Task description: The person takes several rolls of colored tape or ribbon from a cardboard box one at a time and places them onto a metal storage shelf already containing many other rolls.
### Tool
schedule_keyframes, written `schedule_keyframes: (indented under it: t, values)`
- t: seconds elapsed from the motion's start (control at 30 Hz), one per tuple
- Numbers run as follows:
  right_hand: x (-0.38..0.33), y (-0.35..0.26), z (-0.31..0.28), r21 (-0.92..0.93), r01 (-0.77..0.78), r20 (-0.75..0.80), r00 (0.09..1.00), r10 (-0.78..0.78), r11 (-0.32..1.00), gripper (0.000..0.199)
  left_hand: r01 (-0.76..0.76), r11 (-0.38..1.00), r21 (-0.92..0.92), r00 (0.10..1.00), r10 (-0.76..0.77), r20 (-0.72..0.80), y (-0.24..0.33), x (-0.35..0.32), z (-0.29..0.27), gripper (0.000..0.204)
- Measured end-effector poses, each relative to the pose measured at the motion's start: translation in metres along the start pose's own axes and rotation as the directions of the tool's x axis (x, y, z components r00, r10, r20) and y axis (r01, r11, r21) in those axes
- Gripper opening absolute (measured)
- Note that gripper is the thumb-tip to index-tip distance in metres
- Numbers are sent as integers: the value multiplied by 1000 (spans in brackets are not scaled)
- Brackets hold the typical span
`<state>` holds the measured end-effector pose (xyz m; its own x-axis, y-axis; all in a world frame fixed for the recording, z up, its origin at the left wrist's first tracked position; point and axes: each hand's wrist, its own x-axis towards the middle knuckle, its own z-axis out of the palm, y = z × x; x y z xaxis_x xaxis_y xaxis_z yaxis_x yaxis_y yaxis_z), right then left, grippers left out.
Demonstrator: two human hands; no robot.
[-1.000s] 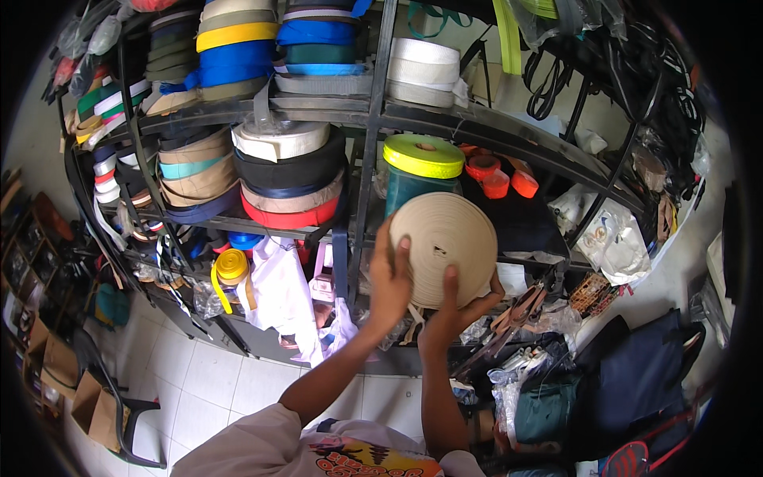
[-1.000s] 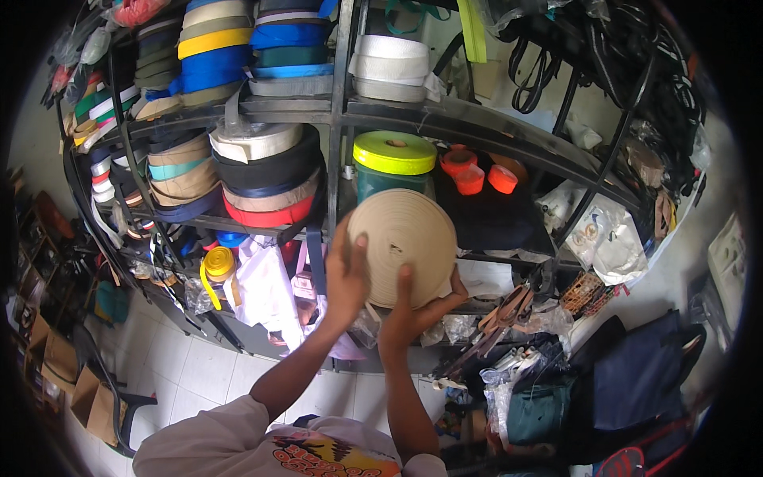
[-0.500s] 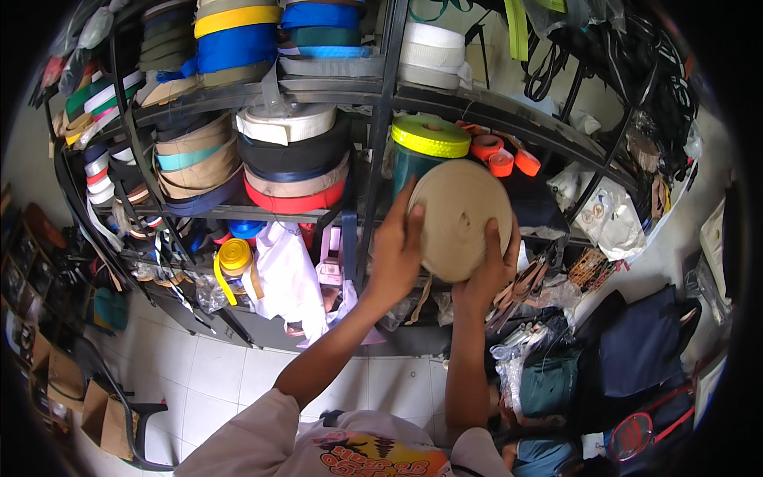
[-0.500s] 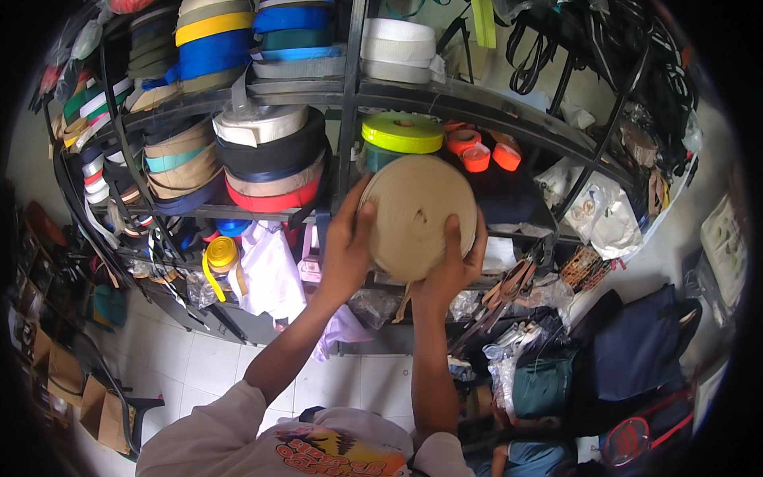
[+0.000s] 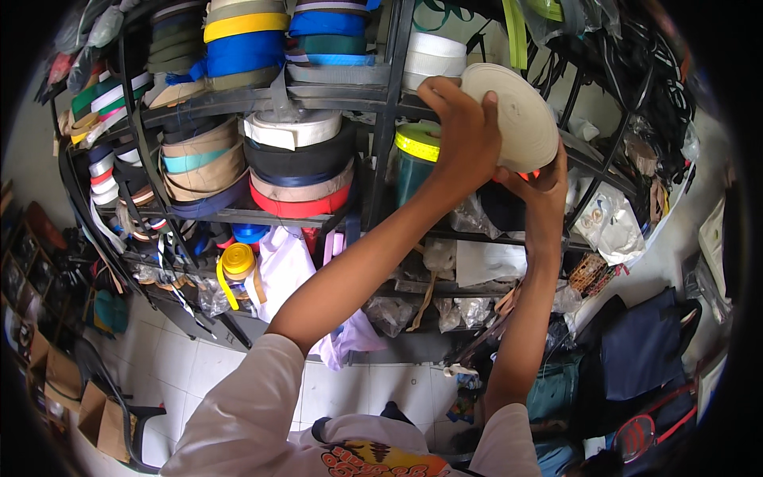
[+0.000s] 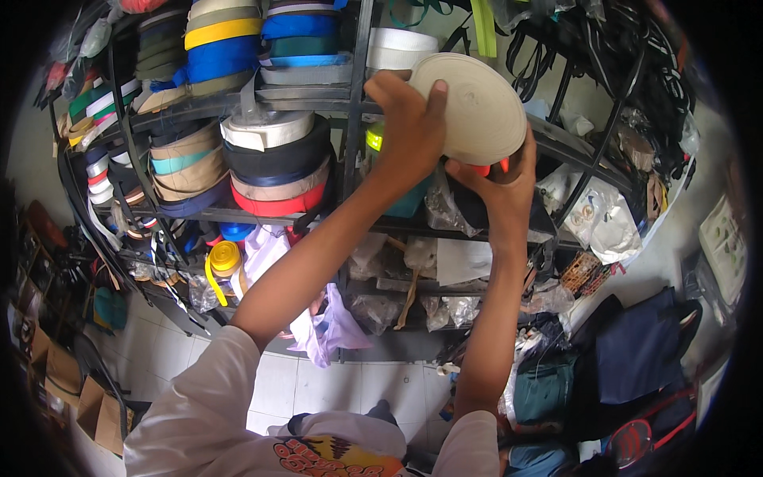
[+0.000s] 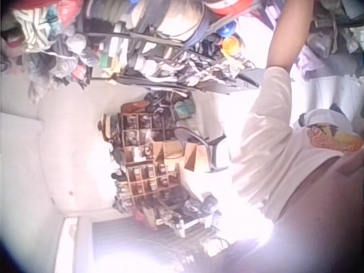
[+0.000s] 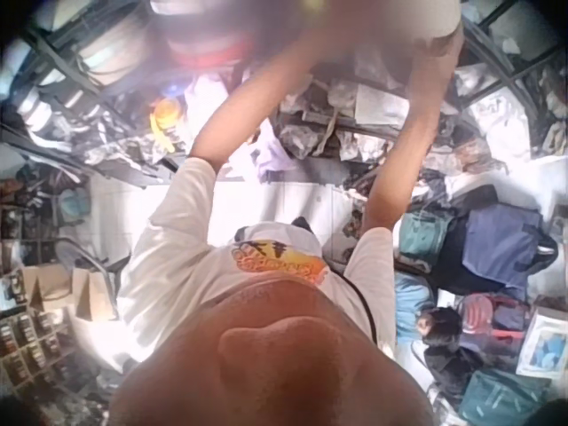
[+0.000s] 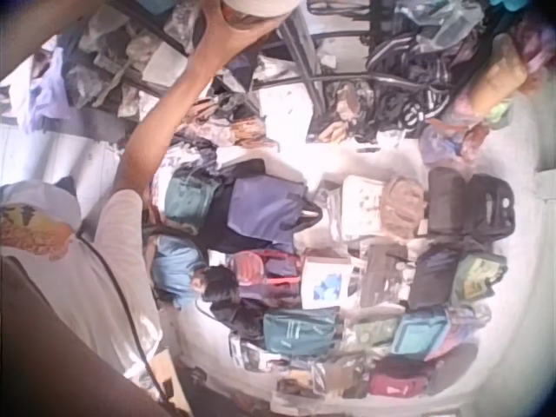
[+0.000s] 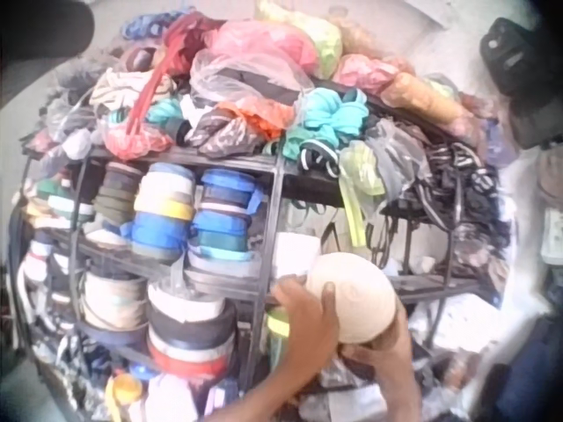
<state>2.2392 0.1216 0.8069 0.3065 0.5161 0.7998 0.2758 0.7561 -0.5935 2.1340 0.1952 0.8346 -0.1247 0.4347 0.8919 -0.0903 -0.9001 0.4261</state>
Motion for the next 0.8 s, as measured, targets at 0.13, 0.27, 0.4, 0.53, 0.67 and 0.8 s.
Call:
schedule_keyframes:
  t: [0.13, 0.27, 0.4, 0.53, 0.67, 0.8]
  values:
    - [33, 27, -28, -241, -10, -72, 997, -8, 970, 98, -59, 995, -80, 998, 61, 18, -7, 13, 50, 43]
    - [62, 58, -55, -222, -25, -95, 995, 4, 975, 103, -178, 984, 9, 981, 176, 86, -30, 28, 89, 44]
    - [85, 70, -72, -277, -46, -73, 997, 27, 960, 95, -170, 980, 105, 981, 158, 109, -54, 36, 119, 48]
    - [111, 81, -86, -252, -38, -31, 999, 32, 967, 97, -138, 970, 199, 984, 111, 139, -69, 47, 139, 46]
    - [143, 89, -90, -320, 69, -10, 997, -77, 945, 105, -236, 923, 305, 968, 194, 160, -87, 59, 151, 50]
    - [189, 106, -84, -298, 110, -21, 992, -122, 948, 109, -14, 985, 170, 985, -15, 172, -67, 75, 138, 48]
